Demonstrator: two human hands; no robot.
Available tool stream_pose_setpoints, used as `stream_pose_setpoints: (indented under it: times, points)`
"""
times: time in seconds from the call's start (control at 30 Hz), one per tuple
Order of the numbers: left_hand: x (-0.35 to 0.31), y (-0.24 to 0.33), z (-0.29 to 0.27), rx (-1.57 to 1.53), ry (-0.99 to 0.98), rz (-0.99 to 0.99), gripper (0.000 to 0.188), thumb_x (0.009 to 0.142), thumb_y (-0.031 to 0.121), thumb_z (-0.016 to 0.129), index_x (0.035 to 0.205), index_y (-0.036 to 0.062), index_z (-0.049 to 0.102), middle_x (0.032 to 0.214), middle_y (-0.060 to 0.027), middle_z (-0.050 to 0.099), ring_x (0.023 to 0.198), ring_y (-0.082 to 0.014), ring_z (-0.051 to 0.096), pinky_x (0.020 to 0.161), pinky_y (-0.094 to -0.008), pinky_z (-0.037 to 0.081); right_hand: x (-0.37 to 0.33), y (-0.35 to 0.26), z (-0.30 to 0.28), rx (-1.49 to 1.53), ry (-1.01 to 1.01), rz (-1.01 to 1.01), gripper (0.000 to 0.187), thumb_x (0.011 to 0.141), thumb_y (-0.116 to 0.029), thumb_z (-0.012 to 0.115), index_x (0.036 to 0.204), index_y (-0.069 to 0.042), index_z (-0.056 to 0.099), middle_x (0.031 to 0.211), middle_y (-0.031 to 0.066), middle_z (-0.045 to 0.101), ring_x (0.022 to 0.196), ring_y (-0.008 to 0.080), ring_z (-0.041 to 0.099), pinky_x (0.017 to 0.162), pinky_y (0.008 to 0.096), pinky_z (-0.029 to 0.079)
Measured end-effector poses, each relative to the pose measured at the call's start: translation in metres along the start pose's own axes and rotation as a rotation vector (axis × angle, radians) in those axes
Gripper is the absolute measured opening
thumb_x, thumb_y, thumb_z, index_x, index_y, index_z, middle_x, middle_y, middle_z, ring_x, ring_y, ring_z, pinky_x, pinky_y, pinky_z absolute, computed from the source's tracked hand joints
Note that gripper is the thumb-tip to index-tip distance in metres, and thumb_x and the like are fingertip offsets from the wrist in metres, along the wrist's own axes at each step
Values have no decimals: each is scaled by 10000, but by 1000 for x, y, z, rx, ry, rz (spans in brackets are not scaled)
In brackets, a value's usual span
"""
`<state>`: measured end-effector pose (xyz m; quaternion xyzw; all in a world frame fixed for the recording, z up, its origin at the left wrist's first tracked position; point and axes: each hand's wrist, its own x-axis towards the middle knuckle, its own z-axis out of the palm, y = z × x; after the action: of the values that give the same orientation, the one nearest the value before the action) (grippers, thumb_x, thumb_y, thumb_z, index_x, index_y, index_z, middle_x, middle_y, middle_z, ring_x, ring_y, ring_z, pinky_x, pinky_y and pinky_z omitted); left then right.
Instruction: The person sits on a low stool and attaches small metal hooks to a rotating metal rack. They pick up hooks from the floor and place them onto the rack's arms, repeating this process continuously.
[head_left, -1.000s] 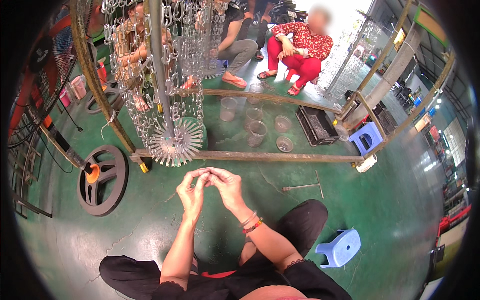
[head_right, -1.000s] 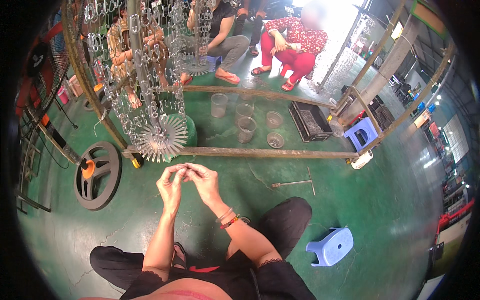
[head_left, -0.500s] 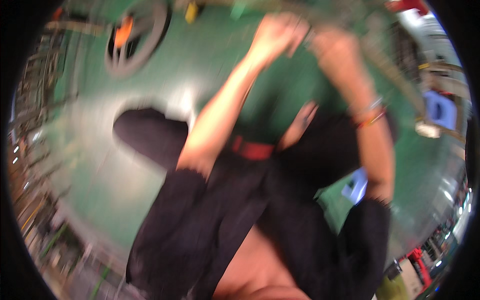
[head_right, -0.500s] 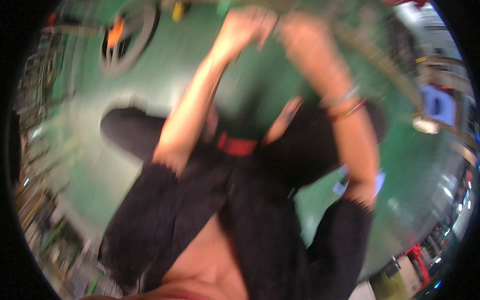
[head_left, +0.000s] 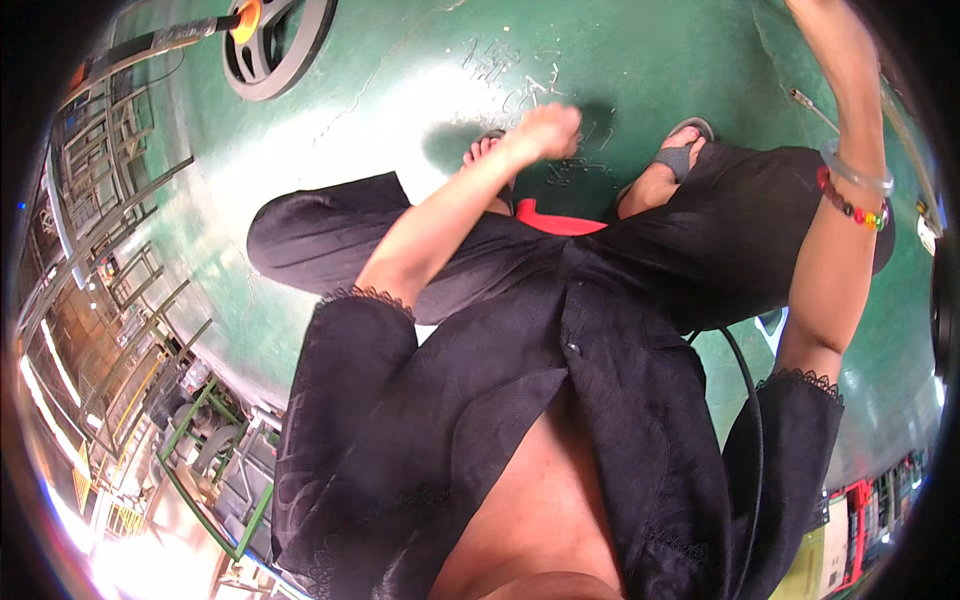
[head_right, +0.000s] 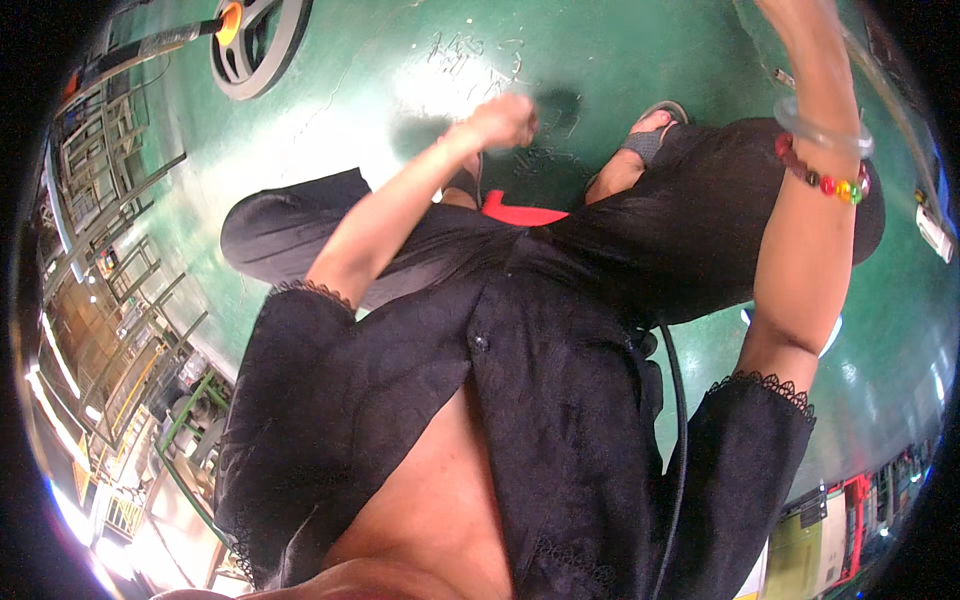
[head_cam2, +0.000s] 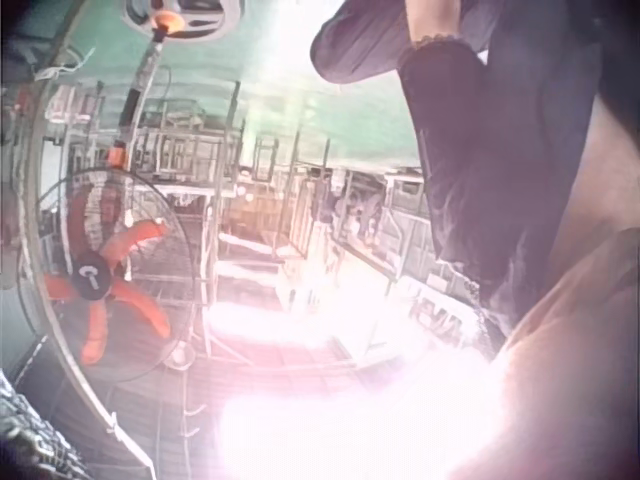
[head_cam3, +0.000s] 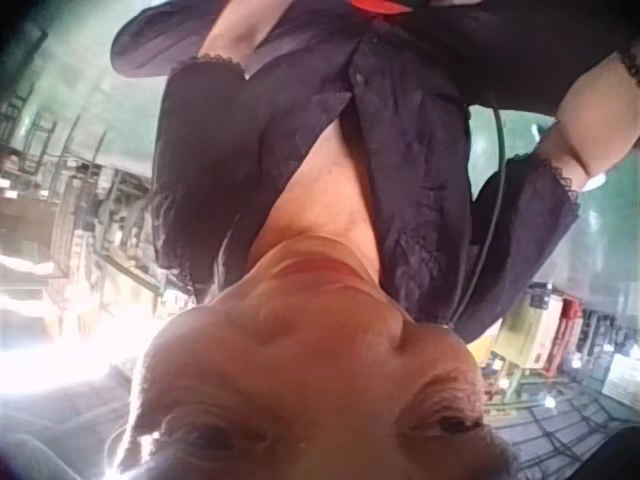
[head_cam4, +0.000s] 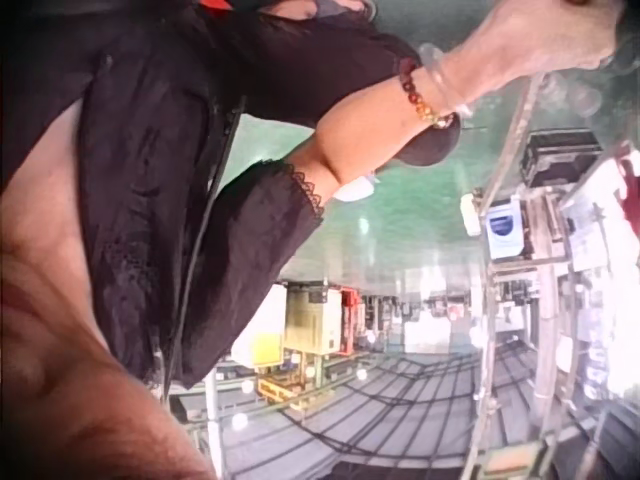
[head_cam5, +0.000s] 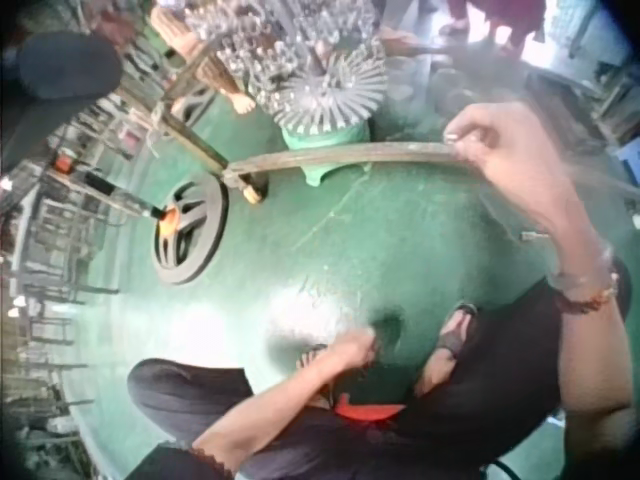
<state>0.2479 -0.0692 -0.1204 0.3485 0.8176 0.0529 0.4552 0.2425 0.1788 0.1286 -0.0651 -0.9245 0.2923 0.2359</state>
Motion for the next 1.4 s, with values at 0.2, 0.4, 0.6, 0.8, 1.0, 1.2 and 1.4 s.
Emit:
stream_pose_setpoints:
  times: [0.2, 0.4, 0.6, 0.8, 1.0, 1.2, 1.4]
  points:
    - [-6, 15, 59, 60, -130, -17, 218, 716, 110, 608, 904, 17, 671, 949, -210, 652, 923, -364, 635, 772, -453, 520, 4, 2, -17, -5, 59, 83, 96, 769, 16, 529, 837, 21, 596, 626, 47, 569, 594, 100, 555, 551, 239, 432]
    - [-15, 15, 95, 79, 43, 106, 135, 686, 24, 615, 807, 11, 673, 884, -210, 659, 844, -353, 656, 705, -440, 532, 8, 9, -11, -66, -21, 148, 123, 795, -67, 577, 896, -12, 623, 722, 89, 625, 643, 155, 605, 600, 269, 458]
    - [-14, 13, 102, 44, 126, 115, 97, 685, 38, 634, 769, 28, 681, 820, -211, 661, 807, -349, 662, 683, -435, 539, 3, 31, -2, -111, -144, 269, 225, 851, -242, 594, 1015, -110, 672, 872, 50, 693, 757, 157, 657, 717, 268, 484]
    - [8, -16, 57, -208, 302, -252, 130, 707, 165, 683, 779, 57, 692, 830, -198, 662, 834, -328, 660, 709, -438, 535, 4, 25, -4, -92, -191, 333, 228, 856, -245, 613, 1048, -144, 684, 913, 22, 694, 767, 100, 656, 728, 205, 466]
    - [12, -102, 35, -446, 688, -398, 196, 728, 225, 712, 831, 68, 659, 801, -149, 657, 813, -306, 644, 739, -399, 503, 7, 30, -2, 7, -192, 337, 219, 863, -208, 611, 1053, -124, 678, 885, 22, 692, 742, 97, 652, 712, 202, 473]
    - [20, -99, 46, -54, 689, -285, 144, 773, 183, 617, 763, 39, 616, 814, -160, 637, 754, -311, 627, 690, -416, 489, 13, 20, -3, 155, -127, 280, 202, 866, -171, 611, 1043, -98, 675, 864, 40, 686, 732, 90, 646, 652, 219, 489]
    - [60, -119, 79, -128, 589, -262, 191, 832, 209, 521, 754, 63, 617, 730, -124, 619, 673, -262, 597, 609, -413, 461, -2, 16, -21, 109, -16, -14, 115, 846, -112, 580, 802, -47, 663, 743, 142, 636, 643, 274, 630, 616, 337, 506]
